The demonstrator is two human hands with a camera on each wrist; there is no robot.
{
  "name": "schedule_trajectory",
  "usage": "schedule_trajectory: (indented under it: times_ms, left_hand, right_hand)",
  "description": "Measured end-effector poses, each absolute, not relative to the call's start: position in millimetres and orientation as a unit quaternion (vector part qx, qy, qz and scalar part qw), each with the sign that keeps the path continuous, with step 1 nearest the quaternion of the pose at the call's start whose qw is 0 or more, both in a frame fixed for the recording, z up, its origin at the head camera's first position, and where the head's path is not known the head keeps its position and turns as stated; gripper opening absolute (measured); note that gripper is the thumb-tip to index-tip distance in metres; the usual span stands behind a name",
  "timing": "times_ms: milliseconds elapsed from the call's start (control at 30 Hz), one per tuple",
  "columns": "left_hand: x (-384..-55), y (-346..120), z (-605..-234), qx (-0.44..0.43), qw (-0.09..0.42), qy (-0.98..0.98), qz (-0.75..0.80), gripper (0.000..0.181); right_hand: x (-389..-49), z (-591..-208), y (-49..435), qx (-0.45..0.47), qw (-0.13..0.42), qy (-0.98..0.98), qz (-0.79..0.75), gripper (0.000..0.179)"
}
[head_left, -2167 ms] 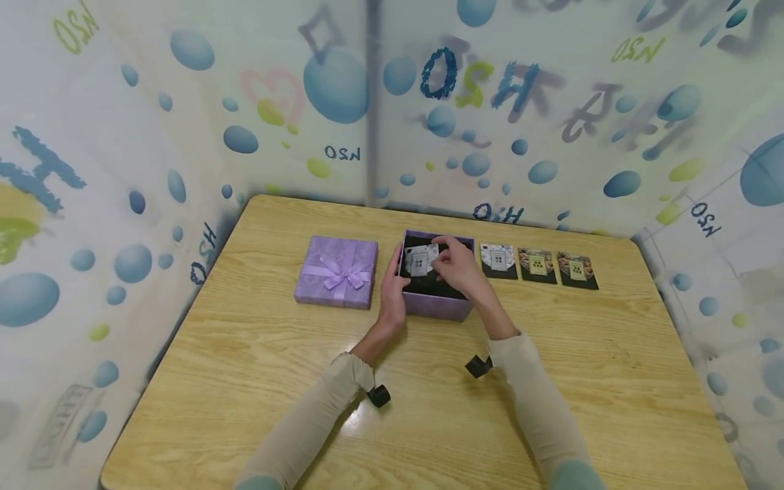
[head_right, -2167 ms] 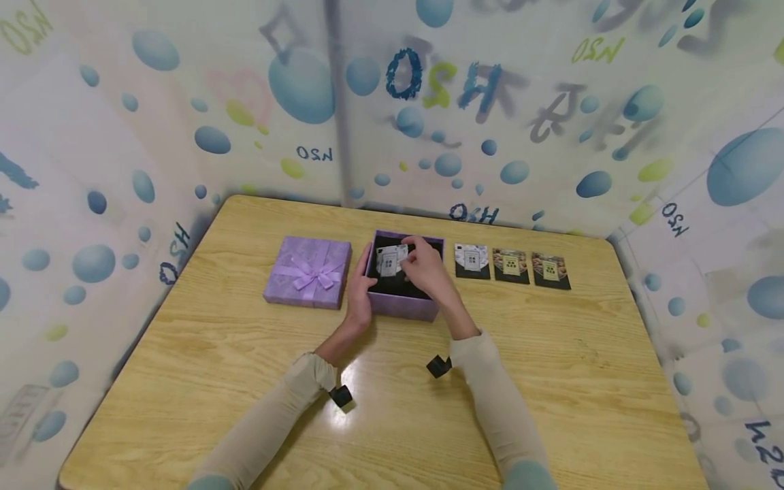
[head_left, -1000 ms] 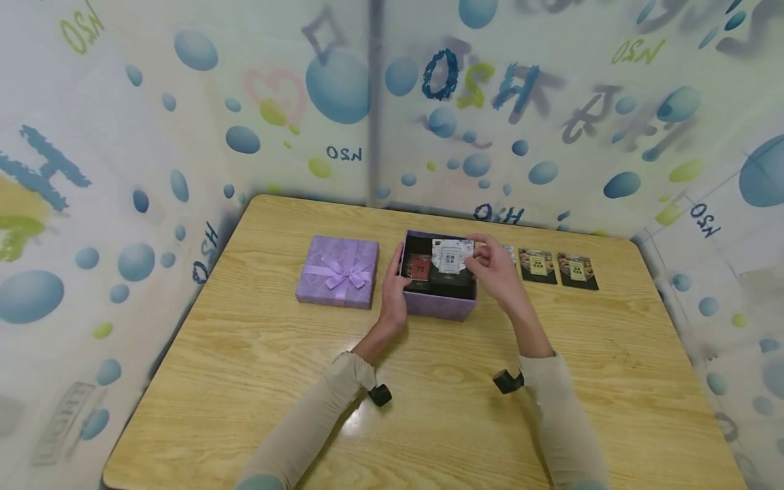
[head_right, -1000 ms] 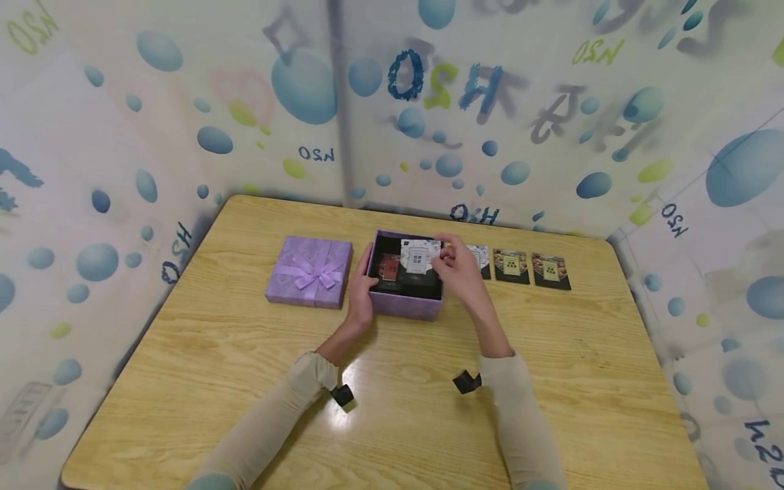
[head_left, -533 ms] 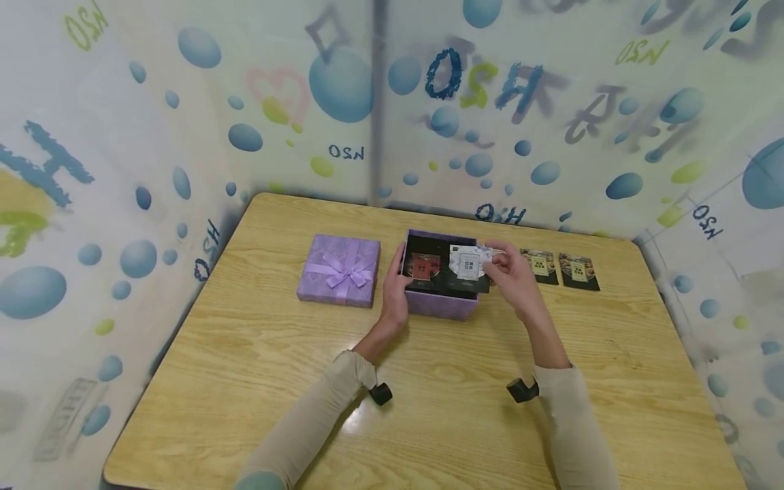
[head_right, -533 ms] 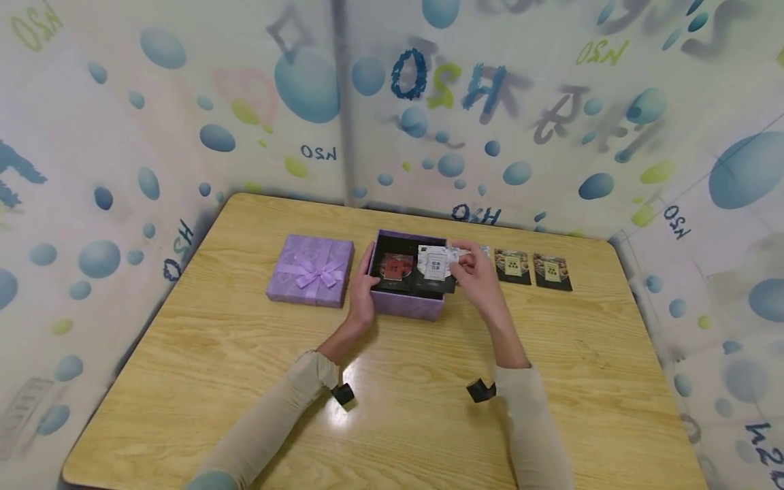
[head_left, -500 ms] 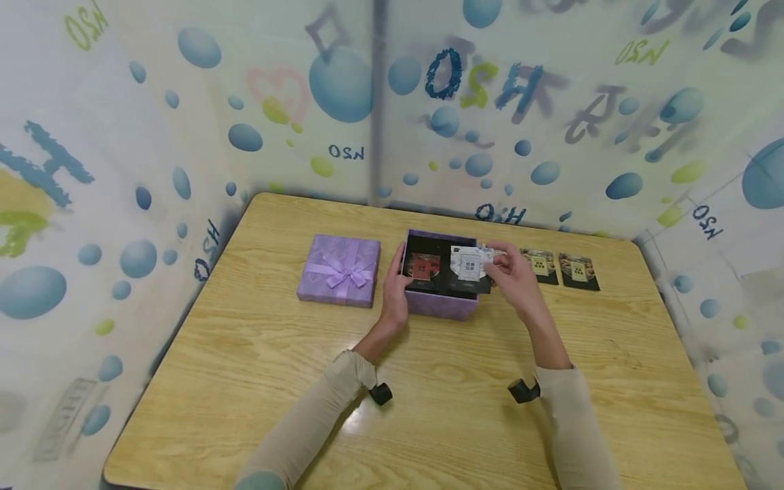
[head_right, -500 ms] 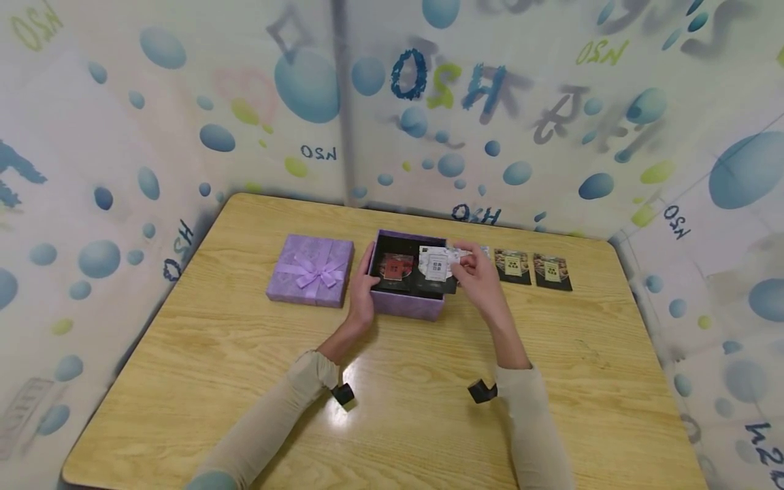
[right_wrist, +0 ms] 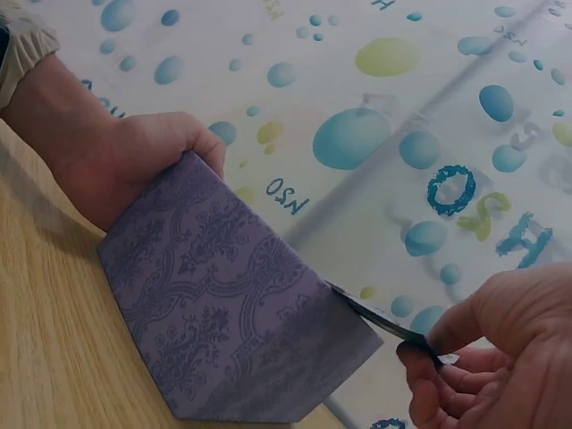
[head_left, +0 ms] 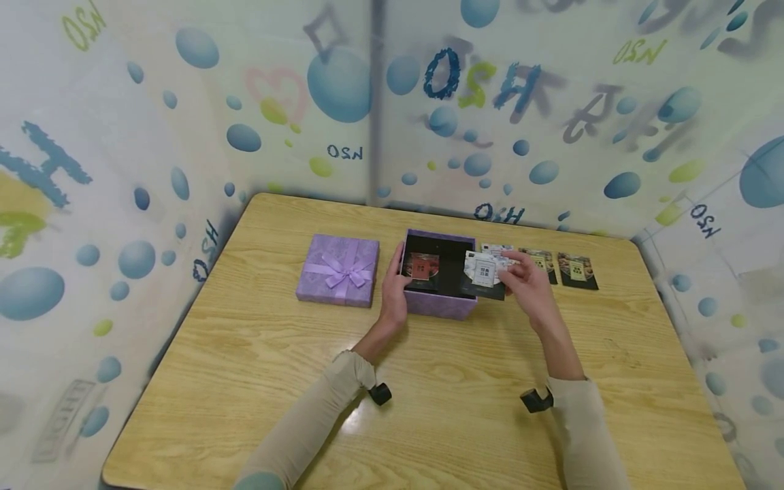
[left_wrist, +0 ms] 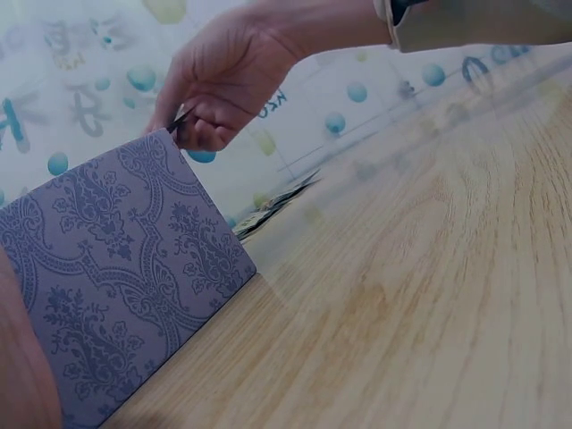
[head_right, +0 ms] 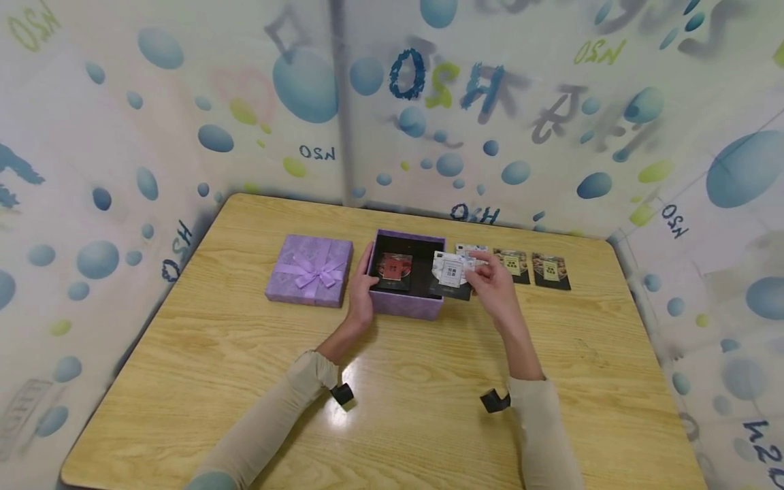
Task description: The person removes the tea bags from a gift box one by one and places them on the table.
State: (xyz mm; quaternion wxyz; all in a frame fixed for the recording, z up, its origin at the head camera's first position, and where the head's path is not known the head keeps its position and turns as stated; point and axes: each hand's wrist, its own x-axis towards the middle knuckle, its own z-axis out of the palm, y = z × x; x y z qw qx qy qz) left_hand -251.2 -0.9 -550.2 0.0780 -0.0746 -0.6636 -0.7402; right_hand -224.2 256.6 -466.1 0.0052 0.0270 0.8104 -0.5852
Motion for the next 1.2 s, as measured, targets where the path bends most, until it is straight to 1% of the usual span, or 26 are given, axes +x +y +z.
schedule_trajectory:
  times_ms: [200,367,567,767,1000,1200]
  left_hand:
    - [-252,-1,-551,-0.08,0.08,-0.663,-0.74,0.077]
    - [-252,-1,-551,-0.086,0.083,-0.657,-0.744,0.077]
    - [-253,-2,-552,-0.088,0.084,-0.658,-0.743,0.077]
    - [-253,-1,-552,-0.086,0.083,-0.657,-0.744,0.078]
    - [-253,-2,-553,-0.087,0.082,-0.659,-0.743,0.077]
    - [-254,-2,-553,-0.092,0.083,-0.655,-0.745,0.076]
  right_hand:
    - [-221,-469,266,0.055,-0.017,0.795,-0.604,0.044]
    - [-219,-475,275,0.077,-0.019,0.793,-0.604,0.041]
    - [-219,-491,289,0.099,0.0,0.804,-0.587,0.043]
    - [-221,-509,299,0.087,0.035,0.819,-0.565,0.047]
    - [-223,-520,306,0.092,0.041,0.831,-0.547,0.048]
    - [-224,-524,307,0.097,0.055,0.865,-0.49,0.05]
